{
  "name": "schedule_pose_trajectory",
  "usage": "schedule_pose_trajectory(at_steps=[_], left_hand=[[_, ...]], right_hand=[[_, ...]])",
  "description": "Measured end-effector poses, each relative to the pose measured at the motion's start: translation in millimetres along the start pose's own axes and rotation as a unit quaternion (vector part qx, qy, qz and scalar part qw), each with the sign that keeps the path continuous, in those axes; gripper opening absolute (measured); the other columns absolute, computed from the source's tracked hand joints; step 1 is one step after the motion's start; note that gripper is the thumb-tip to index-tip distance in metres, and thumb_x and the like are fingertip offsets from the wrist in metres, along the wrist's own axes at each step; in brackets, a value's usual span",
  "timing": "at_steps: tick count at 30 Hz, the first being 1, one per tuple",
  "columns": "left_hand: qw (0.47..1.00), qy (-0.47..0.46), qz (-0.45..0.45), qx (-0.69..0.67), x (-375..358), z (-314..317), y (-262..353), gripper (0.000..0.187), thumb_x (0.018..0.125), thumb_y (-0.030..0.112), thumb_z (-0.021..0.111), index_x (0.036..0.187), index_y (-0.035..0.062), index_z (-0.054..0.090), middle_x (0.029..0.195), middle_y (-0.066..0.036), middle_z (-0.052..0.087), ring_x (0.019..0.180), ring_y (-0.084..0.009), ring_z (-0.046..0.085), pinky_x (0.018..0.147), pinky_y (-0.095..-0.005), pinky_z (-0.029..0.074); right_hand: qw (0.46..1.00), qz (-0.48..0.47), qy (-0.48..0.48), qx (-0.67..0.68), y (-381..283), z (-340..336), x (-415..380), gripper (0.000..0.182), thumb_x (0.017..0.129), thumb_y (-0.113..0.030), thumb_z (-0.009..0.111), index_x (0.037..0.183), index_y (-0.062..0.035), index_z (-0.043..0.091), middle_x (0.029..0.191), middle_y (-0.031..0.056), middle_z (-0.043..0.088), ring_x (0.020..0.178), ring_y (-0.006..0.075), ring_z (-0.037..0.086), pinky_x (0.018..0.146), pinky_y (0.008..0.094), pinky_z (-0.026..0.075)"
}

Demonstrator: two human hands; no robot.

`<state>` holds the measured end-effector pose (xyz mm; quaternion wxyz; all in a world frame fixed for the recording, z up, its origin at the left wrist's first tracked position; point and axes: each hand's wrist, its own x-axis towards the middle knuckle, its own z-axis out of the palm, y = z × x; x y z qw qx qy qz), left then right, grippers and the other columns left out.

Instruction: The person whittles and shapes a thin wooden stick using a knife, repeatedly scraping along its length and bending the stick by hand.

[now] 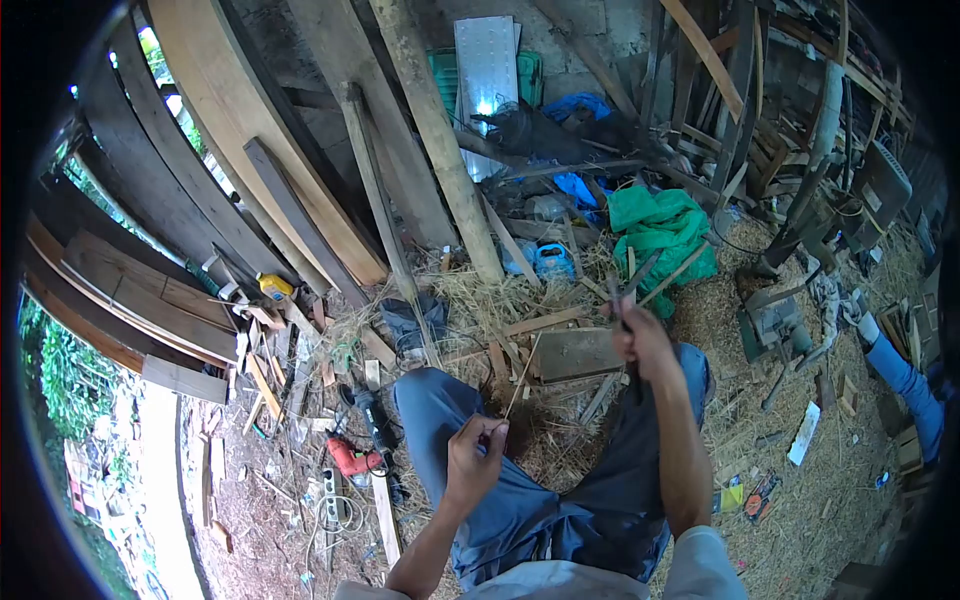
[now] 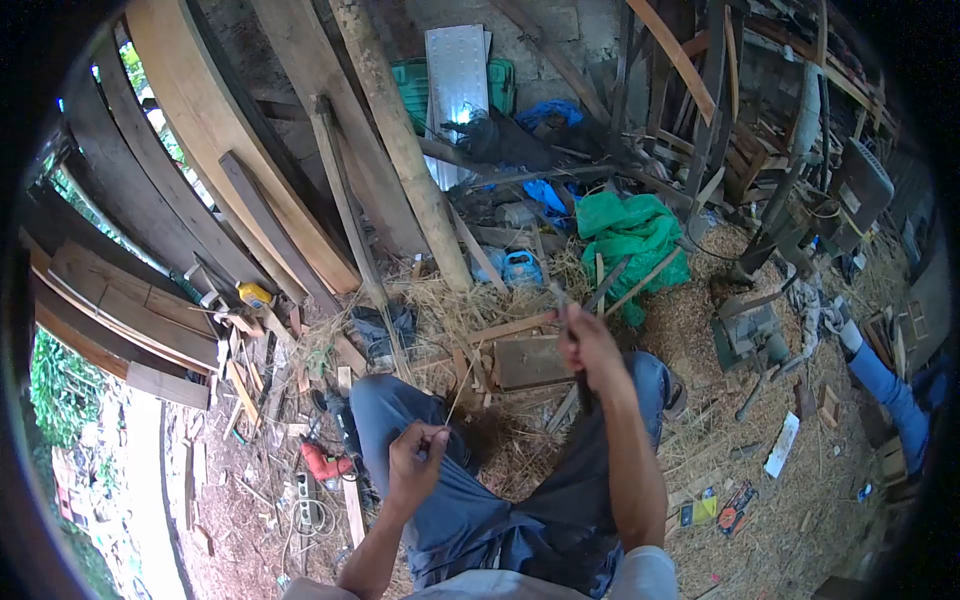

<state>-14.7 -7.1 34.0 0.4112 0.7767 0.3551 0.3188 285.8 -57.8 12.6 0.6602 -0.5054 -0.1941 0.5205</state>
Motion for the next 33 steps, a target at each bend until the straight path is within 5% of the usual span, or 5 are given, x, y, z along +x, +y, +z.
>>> schedule_pose_trajectory(at_steps=[9,24,27,29,33], left_hand=[[0.998,-0.006,0.040,0.039,17,19,15,0.005,0.084,0.002,0.063,0.087,-0.0022,0.062,0.069,-0.008,0.056,0.061,-0.0121,0.052,0.057,-0.0256,0.042],[0.997,-0.042,0.064,0.008,2,21,16,0.006,0.082,-0.003,0.062,0.088,-0.0022,0.062,0.073,-0.010,0.058,0.062,-0.0153,0.055,0.058,-0.0271,0.043],[0.996,-0.057,0.053,0.030,-5,12,16,0.005,0.083,-0.002,0.062,0.088,-0.0015,0.062,0.072,-0.009,0.058,0.061,-0.0149,0.055,0.057,-0.0270,0.043],[0.997,-0.044,0.054,0.018,-12,5,10,0.005,0.083,-0.002,0.062,0.088,-0.0011,0.061,0.071,-0.011,0.058,0.059,-0.0163,0.055,0.055,-0.0277,0.043],[0.999,-0.007,0.031,-0.011,-5,6,-1,0.004,0.085,0.003,0.063,0.086,-0.0005,0.061,0.069,-0.010,0.059,0.059,-0.0135,0.054,0.051,-0.0273,0.041]], right_hand=[[0.954,0.072,-0.279,-0.079,41,82,-27,0.030,0.098,-0.027,0.048,0.119,-0.0055,0.053,0.060,-0.0037,0.042,0.047,0.0037,0.031,0.041,0.0198,0.023],[0.956,0.129,-0.238,-0.115,19,35,-11,0.030,0.094,-0.031,0.056,0.097,-0.0027,0.068,0.061,-0.0052,0.048,0.048,0.0048,0.037,0.042,0.0204,0.027],[0.973,0.087,-0.130,-0.170,20,8,-3,0.029,0.093,-0.029,0.056,0.095,-0.0031,0.067,0.061,-0.0055,0.048,0.047,0.0053,0.037,0.042,0.0218,0.026],[0.978,0.013,0.088,-0.190,7,-9,4,0.029,0.094,-0.029,0.055,0.094,-0.0028,0.067,0.061,-0.0058,0.047,0.048,0.0052,0.037,0.042,0.0230,0.027],[0.993,-0.021,0.018,-0.116,0,9,-4,0.027,0.095,-0.027,0.053,0.098,-0.0041,0.066,0.061,-0.0044,0.048,0.047,0.0050,0.037,0.042,0.0219,0.027]])
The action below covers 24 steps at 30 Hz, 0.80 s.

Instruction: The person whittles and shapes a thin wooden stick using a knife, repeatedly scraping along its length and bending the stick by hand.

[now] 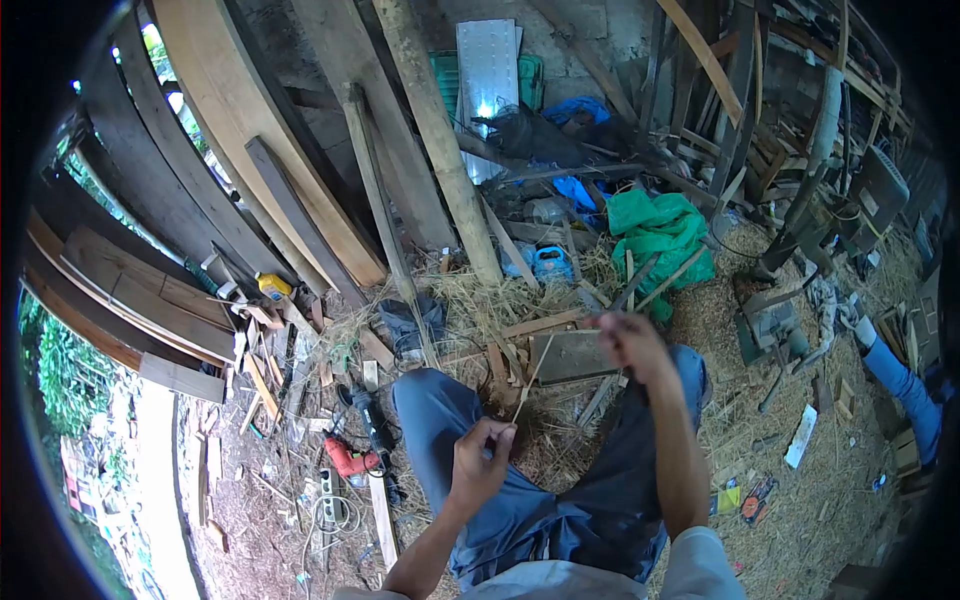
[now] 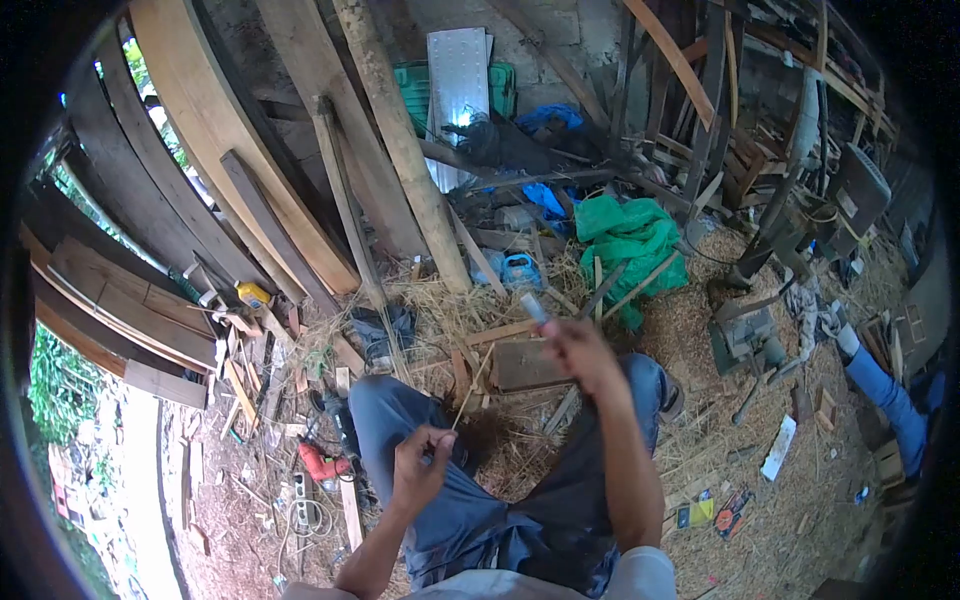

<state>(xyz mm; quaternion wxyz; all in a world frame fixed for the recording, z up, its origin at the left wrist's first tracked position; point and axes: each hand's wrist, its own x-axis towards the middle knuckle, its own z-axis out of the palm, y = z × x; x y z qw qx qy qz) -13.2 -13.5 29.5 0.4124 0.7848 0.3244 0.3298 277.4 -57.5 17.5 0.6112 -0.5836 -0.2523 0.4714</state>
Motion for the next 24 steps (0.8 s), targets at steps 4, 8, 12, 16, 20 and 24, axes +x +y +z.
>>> schedule_pose_trajectory(at_steps=[4,8,12,16,20,24], left_hand=[[0.997,-0.011,-0.073,-0.025,14,6,-6,0.007,0.086,0.007,0.063,0.086,0.0001,0.062,0.068,-0.008,0.060,0.060,-0.0110,0.054,0.051,-0.0261,0.041],[0.998,-0.025,-0.051,-0.038,16,9,-1,0.009,0.090,0.006,0.058,0.091,-0.0018,0.062,0.067,-0.003,0.057,0.062,-0.0072,0.052,0.058,-0.0234,0.042],[0.998,-0.045,-0.036,-0.010,13,7,5,0.009,0.090,0.006,0.058,0.091,-0.0010,0.062,0.066,-0.002,0.056,0.060,-0.0066,0.051,0.056,-0.0228,0.041],[0.996,-0.063,-0.050,-0.035,10,10,4,0.008,0.090,0.006,0.057,0.091,-0.0008,0.062,0.066,-0.001,0.055,0.058,-0.0060,0.049,0.054,-0.0225,0.040],[0.994,-0.078,-0.056,-0.055,10,14,2,0.009,0.091,0.007,0.056,0.091,-0.0006,0.061,0.066,0.000,0.054,0.056,-0.0048,0.047,0.051,-0.0221,0.038],[0.989,-0.086,-0.080,-0.095,3,12,-8,0.011,0.093,0.009,0.055,0.089,-0.0005,0.060,0.065,0.001,0.052,0.055,-0.0047,0.047,0.051,-0.0216,0.038]], right_hand=[[0.987,-0.011,-0.158,0.010,5,66,-31,0.024,0.096,-0.025,0.052,0.104,-0.0066,0.065,0.063,-0.0037,0.048,0.047,0.0049,0.036,0.043,0.0204,0.027],[0.967,0.040,-0.248,0.044,15,75,-25,0.027,0.096,-0.026,0.053,0.106,-0.0033,0.064,0.062,-0.0044,0.047,0.048,0.0040,0.035,0.043,0.0212,0.026],[0.970,0.087,-0.223,0.043,16,56,-16,0.029,0.094,-0.028,0.055,0.100,-0.0012,0.066,0.064,-0.0052,0.046,0.051,0.0043,0.036,0.044,0.0210,0.028],[0.977,0.101,-0.187,0.033,12,42,-15,0.030,0.093,-0.031,0.057,0.098,-0.0021,0.066,0.063,-0.0063,0.045,0.050,0.0035,0.033,0.044,0.0219,0.023],[0.983,0.092,-0.157,0.028,3,30,-12,0.029,0.093,-0.027,0.058,0.098,-0.0001,0.066,0.059,-0.0060,0.043,0.046,0.0039,0.030,0.042,0.0231,0.022],[0.999,0.045,-0.013,0.021,28,-12,18,0.030,0.094,-0.031,0.055,0.097,-0.0025,0.066,0.059,-0.0068,0.044,0.046,0.0038,0.031,0.041,0.0227,0.023]])
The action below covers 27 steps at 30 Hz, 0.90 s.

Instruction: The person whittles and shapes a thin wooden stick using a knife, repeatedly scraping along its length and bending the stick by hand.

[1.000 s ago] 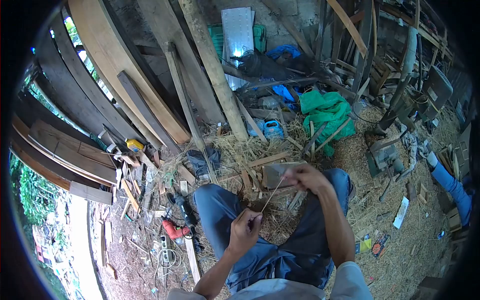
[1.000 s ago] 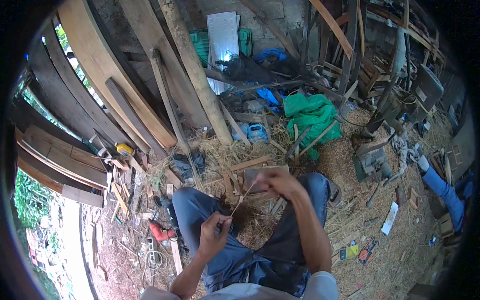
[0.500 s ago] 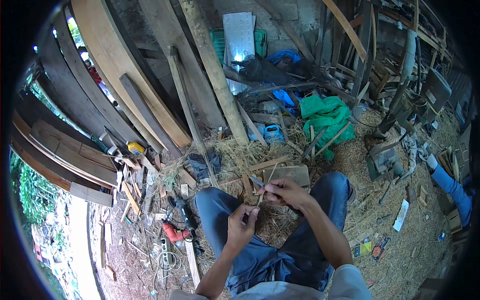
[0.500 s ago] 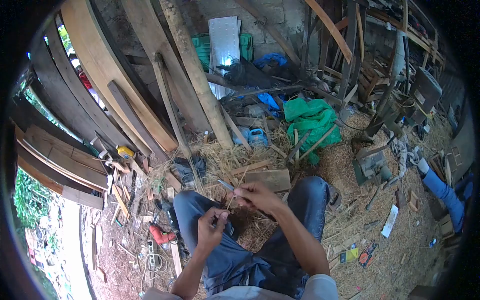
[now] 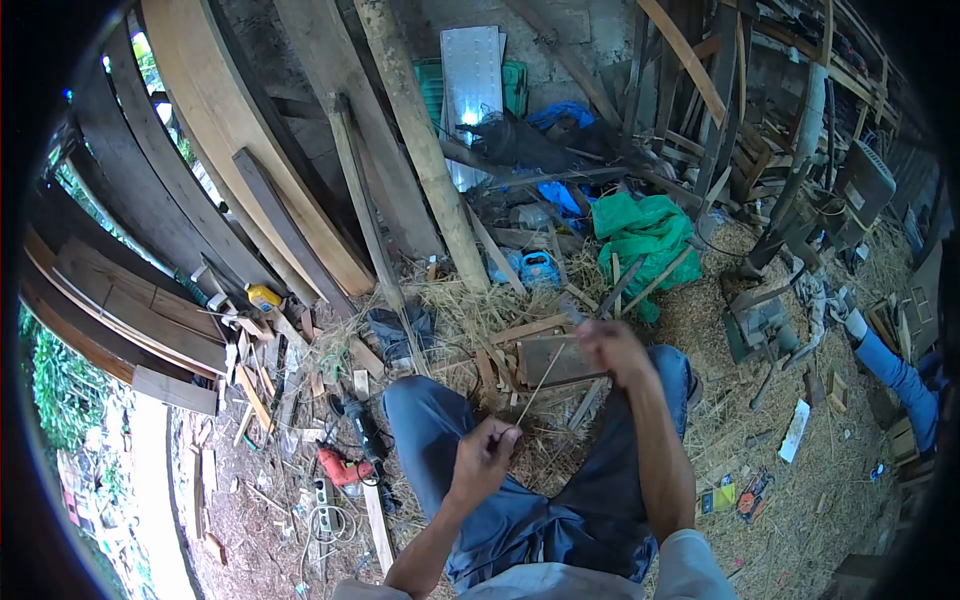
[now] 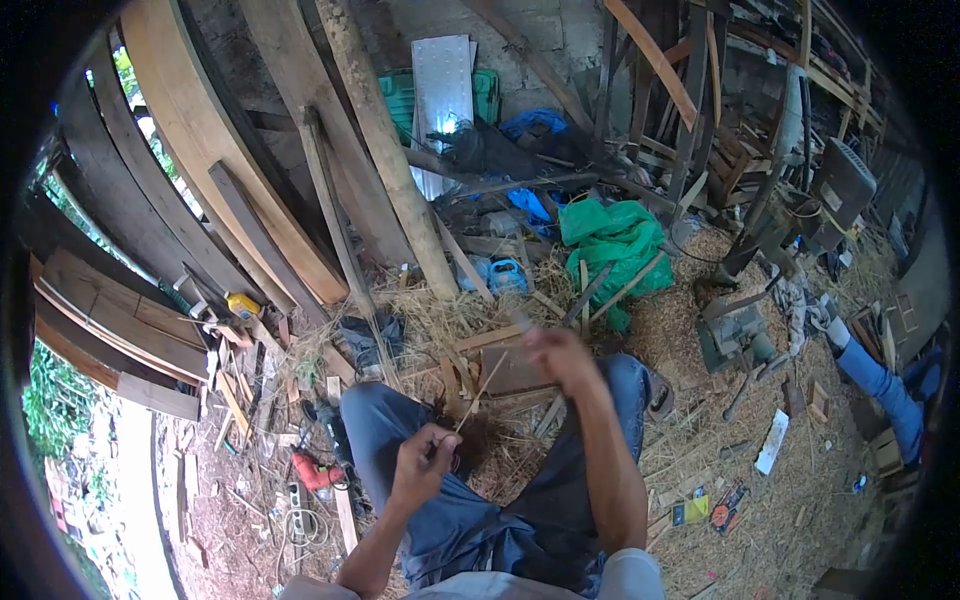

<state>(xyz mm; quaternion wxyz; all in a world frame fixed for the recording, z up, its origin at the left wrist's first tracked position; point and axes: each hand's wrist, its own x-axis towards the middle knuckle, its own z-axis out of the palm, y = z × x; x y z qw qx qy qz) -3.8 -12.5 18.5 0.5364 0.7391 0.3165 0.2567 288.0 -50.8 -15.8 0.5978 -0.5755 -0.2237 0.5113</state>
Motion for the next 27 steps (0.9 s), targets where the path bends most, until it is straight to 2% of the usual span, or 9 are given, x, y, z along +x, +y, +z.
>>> schedule_pose_trajectory(at_steps=[1,4,7,9,10,12,16,18,27], left_hand=[[1.000,-0.001,0.003,-0.002,-4,-2,-1,0.011,0.093,0.009,0.055,0.089,-0.0005,0.060,0.065,0.001,0.052,0.055,-0.0047,0.047,0.051,-0.0216,0.038],[0.997,0.005,-0.049,-0.056,-7,-14,-1,0.014,0.093,0.013,0.057,0.091,0.0009,0.062,0.066,0.000,0.053,0.058,-0.0049,0.048,0.052,-0.0216,0.040],[0.993,-0.003,-0.080,-0.091,7,-7,-1,0.018,0.095,0.017,0.054,0.093,0.0010,0.062,0.067,0.000,0.053,0.058,-0.0048,0.048,0.053,-0.0214,0.041],[0.996,0.010,-0.042,-0.074,12,-2,4,0.024,0.096,0.021,0.052,0.089,-0.0003,0.060,0.061,0.001,0.051,0.054,-0.0048,0.047,0.051,-0.0210,0.039],[0.996,0.009,-0.043,-0.072,12,-1,7,0.024,0.096,0.021,0.052,0.089,-0.0003,0.060,0.061,0.001,0.051,0.054,-0.0048,0.047,0.051,-0.0210,0.039],[0.997,0.006,-0.043,-0.068,14,-2,11,0.022,0.096,0.020,0.053,0.089,0.0001,0.061,0.061,0.001,0.051,0.054,-0.0048,0.047,0.051,-0.0212,0.039],[1.000,0.001,-0.022,-0.008,8,-5,8,0.020,0.095,0.019,0.054,0.090,0.0005,0.061,0.062,0.002,0.051,0.054,-0.0046,0.046,0.051,-0.0210,0.039],[0.999,-0.002,0.024,0.024,6,-4,5,0.018,0.094,0.017,0.055,0.090,0.0006,0.061,0.062,0.002,0.050,0.054,-0.0041,0.046,0.050,-0.0210,0.038],[0.999,-0.036,0.004,0.005,6,0,6,0.016,0.094,0.014,0.054,0.090,0.0003,0.061,0.063,0.003,0.050,0.053,-0.0036,0.046,0.049,-0.0212,0.037]], right_hand=[[0.991,-0.048,0.128,-0.002,-5,-11,4,0.032,0.094,-0.033,0.054,0.096,-0.0036,0.066,0.061,-0.0072,0.045,0.047,0.0038,0.032,0.042,0.0219,0.024],[0.994,-0.047,0.093,0.014,-31,-13,-11,0.035,0.095,-0.035,0.052,0.100,-0.0037,0.066,0.060,-0.0074,0.045,0.046,0.0041,0.034,0.042,0.0210,0.026],[0.996,-0.037,-0.069,-0.044,-23,45,-39,0.034,0.096,-0.033,0.050,0.114,-0.0055,0.062,0.061,-0.0062,0.045,0.047,0.0040,0.034,0.042,0.0207,0.027],[0.980,-0.024,-0.199,-0.004,-13,71,-46,0.031,0.097,-0.029,0.049,0.114,-0.0047,0.061,0.062,-0.0061,0.045,0.047,0.0038,0.034,0.043,0.0204,0.026],[0.980,-0.023,-0.199,-0.002,-11,78,-46,0.031,0.097,-0.029,0.049,0.114,-0.0047,0.061,0.062,-0.0061,0.045,0.047,0.0038,0.034,0.043,0.0204,0.026],[0.963,0.061,-0.262,-0.008,-9,86,-44,0.030,0.098,-0.026,0.049,0.111,-0.0024,0.061,0.062,-0.0057,0.044,0.047,0.0041,0.034,0.043,0.0202,0.026],[0.969,0.092,-0.225,0.041,-17,66,-36,0.033,0.096,-0.030,0.052,0.105,-0.0008,0.064,0.060,-0.0063,0.042,0.049,0.0039,0.031,0.044,0.0225,0.023],[0.976,0.064,-0.208,0.019,-20,56,-34,0.034,0.095,-0.033,0.053,0.100,-0.0017,0.066,0.060,-0.0074,0.040,0.050,0.0040,0.030,0.044,0.0229,0.022],[0.991,0.069,-0.114,-0.002,-18,25,-25,0.036,0.093,-0.035,0.057,0.097,-0.0006,0.067,0.059,-0.0082,0.041,0.048,0.0033,0.031,0.044,0.0221,0.022]])
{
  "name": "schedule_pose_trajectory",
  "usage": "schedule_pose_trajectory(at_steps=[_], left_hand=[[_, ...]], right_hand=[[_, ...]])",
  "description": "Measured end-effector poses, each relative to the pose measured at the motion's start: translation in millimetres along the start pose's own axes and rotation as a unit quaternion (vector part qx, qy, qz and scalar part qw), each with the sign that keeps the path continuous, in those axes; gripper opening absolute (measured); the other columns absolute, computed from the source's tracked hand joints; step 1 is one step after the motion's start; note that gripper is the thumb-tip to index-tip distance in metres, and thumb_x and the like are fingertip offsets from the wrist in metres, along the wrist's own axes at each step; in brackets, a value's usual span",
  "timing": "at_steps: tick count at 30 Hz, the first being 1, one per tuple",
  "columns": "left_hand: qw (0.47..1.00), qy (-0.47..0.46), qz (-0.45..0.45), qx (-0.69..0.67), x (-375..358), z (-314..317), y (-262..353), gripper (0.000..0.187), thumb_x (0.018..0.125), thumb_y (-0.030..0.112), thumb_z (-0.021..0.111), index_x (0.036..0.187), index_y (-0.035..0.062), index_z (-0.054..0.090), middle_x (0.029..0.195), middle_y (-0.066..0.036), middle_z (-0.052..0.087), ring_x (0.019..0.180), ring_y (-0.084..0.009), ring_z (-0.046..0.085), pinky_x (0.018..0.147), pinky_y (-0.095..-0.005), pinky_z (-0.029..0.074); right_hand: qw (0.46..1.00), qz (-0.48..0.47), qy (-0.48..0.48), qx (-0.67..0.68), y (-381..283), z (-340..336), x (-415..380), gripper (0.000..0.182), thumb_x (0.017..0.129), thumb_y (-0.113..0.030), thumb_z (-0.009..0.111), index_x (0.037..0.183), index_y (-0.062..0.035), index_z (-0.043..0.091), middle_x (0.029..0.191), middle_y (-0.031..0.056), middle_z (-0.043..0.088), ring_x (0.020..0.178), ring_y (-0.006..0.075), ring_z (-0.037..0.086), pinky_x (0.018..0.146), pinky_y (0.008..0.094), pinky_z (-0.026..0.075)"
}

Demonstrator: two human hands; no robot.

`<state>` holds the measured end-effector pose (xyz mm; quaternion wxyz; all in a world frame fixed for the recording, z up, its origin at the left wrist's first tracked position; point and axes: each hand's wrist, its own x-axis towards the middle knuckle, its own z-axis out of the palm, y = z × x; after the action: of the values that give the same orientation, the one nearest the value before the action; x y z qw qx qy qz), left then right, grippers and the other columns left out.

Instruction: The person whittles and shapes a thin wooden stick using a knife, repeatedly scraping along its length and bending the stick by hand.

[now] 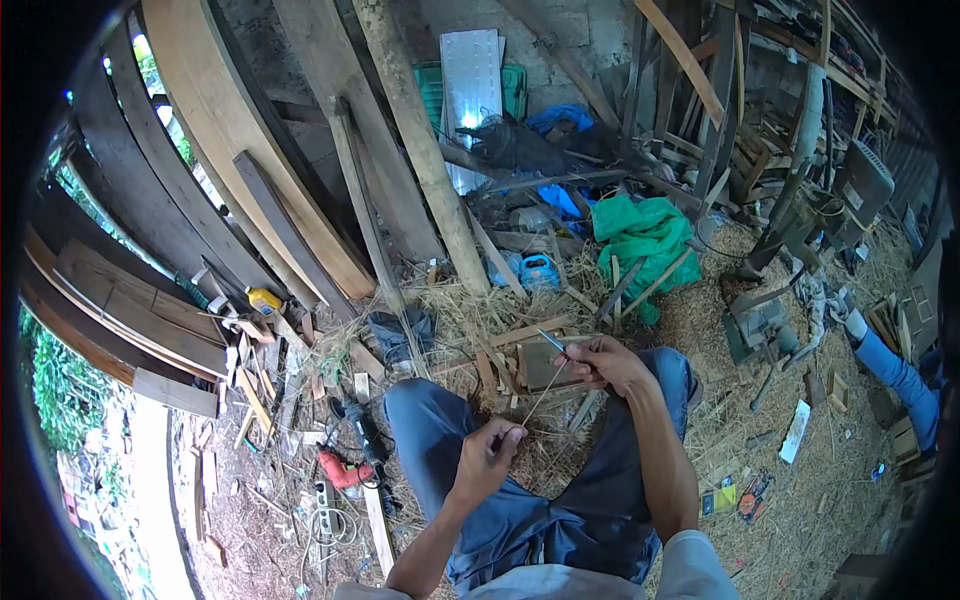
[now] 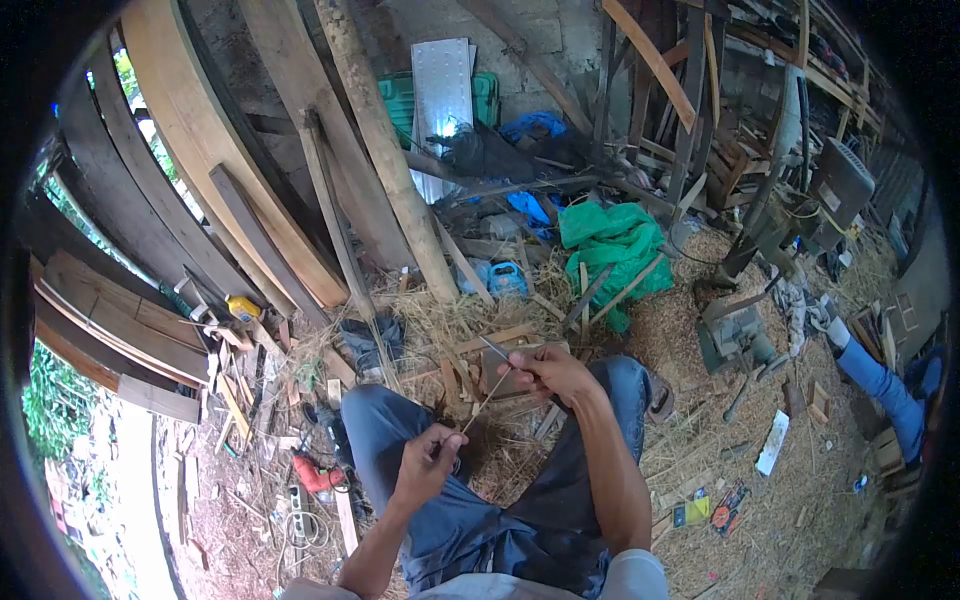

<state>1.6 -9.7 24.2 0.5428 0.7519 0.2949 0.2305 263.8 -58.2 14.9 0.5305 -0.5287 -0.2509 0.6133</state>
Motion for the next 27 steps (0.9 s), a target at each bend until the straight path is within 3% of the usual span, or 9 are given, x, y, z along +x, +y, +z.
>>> schedule_pose_trajectory(at_steps=[8,10,13,15,19,21,25,27], left_hand=[[0.999,0.005,-0.033,-0.040,7,-3,13,0.020,0.095,0.017,0.053,0.089,-0.0001,0.061,0.061,0.002,0.050,0.053,-0.0042,0.046,0.049,-0.0213,0.036],[0.998,0.011,-0.041,-0.053,11,-2,10,0.021,0.096,0.018,0.053,0.089,0.0000,0.060,0.060,0.002,0.049,0.053,-0.0046,0.046,0.049,-0.0215,0.036],[0.994,0.041,-0.054,-0.090,16,-3,4,0.017,0.095,0.015,0.053,0.091,0.0005,0.062,0.061,0.000,0.050,0.052,-0.0053,0.046,0.049,-0.0220,0.037],[0.992,0.038,-0.067,-0.100,13,-6,7,0.019,0.095,0.016,0.053,0.091,-0.0002,0.061,0.060,0.000,0.049,0.051,-0.0049,0.044,0.048,-0.0221,0.037],[0.987,0.005,-0.075,-0.140,7,-12,7,0.020,0.096,0.017,0.052,0.090,-0.0001,0.061,0.058,0.001,0.047,0.050,-0.0048,0.043,0.048,-0.0223,0.037],[0.980,-0.012,-0.103,-0.173,1,-16,6,0.022,0.095,0.020,0.053,0.089,-0.0003,0.060,0.058,0.002,0.045,0.050,-0.0051,0.041,0.049,-0.0224,0.038],[0.982,-0.008,-0.097,-0.164,7,-10,6,0.023,0.095,0.020,0.053,0.088,-0.0002,0.060,0.057,0.002,0.045,0.050,-0.0050,0.041,0.048,-0.0224,0.039],[0.988,0.017,-0.077,-0.133,9,-9,5,0.023,0.096,0.021,0.053,0.088,-0.0001,0.060,0.057,0.002,0.046,0.049,-0.0048,0.041,0.048,-0.0222,0.038]], right_hand=[[0.997,-0.063,0.011,0.048,0,23,-2,0.038,0.093,-0.035,0.056,0.106,0.0000,0.064,0.061,-0.0065,0.043,0.047,0.0031,0.033,0.042,0.0215,0.023],[0.992,-0.061,-0.109,0.033,10,47,-5,0.038,0.095,-0.034,0.053,0.111,0.0001,0.062,0.061,-0.0061,0.043,0.048,0.0032,0.034,0.042,0.0212,0.025],[0.989,-0.007,-0.145,0.001,13,73,-6,0.037,0.095,-0.032,0.052,0.111,0.0003,0.062,0.059,-0.0062,0.041,0.048,0.0040,0.034,0.042,0.0212,0.026],[0.987,-0.022,-0.156,-0.003,16,64,0,0.037,0.096,-0.032,0.052,0.108,0.0007,0.064,0.059,-0.0065,0.039,0.048,0.0044,0.034,0.043,0.0212,0.026],[0.993,-0.002,-0.118,0.027,9,31,6,0.039,0.094,-0.036,0.053,0.104,-0.0002,0.064,0.057,-0.0079,0.037,0.047,0.0032,0.030,0.043,0.0210,0.022],[0.999,-0.038,-0.017,0.000,-1,18,3,0.039,0.094,-0.036,0.053,0.102,0.0002,0.064,0.057,-0.0077,0.036,0.046,0.0030,0.027,0.043,0.0213,0.021],[0.992,-0.062,-0.019,0.108,-7,34,-9,0.033,0.096,-0.033,0.050,0.109,-0.0039,0.060,0.059,-0.0066,0.037,0.046,0.0030,0.028,0.044,0.0204,0.022],[0.991,-0.100,-0.043,0.080,-2,33,-7,0.031,0.097,-0.032,0.049,0.111,-0.0050,0.058,0.060,-0.0053,0.041,0.047,0.0032,0.029,0.044,0.0201,0.023]])
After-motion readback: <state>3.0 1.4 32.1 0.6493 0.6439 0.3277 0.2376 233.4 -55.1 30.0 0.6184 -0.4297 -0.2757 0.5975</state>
